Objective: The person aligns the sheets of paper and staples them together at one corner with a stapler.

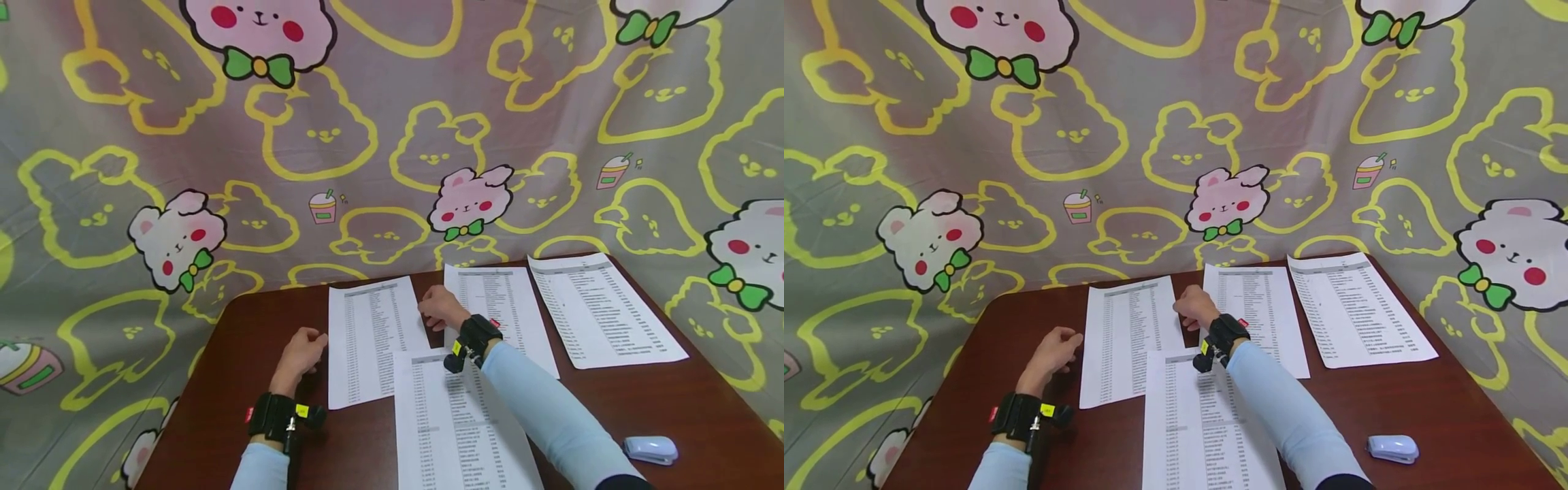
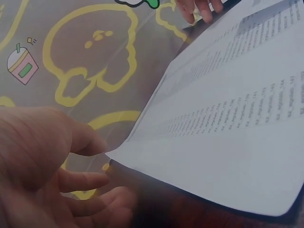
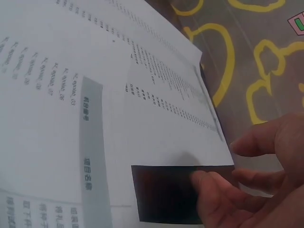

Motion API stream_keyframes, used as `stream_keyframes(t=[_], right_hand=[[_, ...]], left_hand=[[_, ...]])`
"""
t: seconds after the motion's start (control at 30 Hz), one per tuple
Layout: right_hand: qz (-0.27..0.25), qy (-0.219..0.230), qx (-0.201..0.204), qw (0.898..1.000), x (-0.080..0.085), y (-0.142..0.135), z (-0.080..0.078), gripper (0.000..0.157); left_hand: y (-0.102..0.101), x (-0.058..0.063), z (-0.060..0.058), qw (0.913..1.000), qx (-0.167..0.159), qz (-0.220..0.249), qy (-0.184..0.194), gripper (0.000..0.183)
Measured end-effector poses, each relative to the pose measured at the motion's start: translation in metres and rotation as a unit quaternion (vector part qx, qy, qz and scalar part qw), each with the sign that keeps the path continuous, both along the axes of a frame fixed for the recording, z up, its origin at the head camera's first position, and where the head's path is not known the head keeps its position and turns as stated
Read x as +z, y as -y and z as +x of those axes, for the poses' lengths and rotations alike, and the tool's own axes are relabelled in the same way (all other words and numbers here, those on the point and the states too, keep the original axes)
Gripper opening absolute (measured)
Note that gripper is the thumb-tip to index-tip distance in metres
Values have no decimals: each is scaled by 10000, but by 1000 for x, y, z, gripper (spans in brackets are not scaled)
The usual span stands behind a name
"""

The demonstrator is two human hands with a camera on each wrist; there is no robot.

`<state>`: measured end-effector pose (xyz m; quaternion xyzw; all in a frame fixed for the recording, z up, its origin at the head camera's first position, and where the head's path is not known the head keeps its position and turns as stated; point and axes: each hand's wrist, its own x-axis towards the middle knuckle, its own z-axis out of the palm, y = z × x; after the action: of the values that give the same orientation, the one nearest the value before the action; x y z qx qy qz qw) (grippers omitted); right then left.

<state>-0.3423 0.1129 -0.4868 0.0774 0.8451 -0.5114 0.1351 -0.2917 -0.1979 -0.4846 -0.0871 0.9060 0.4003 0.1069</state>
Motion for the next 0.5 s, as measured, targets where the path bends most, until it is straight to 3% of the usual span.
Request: stream_keyframes(t=[0.5], right_hand=[[185, 107, -309, 9993, -7, 6, -6, 19]], left_hand=[[-1, -4, -5, 9992, -26, 392, 62, 43]])
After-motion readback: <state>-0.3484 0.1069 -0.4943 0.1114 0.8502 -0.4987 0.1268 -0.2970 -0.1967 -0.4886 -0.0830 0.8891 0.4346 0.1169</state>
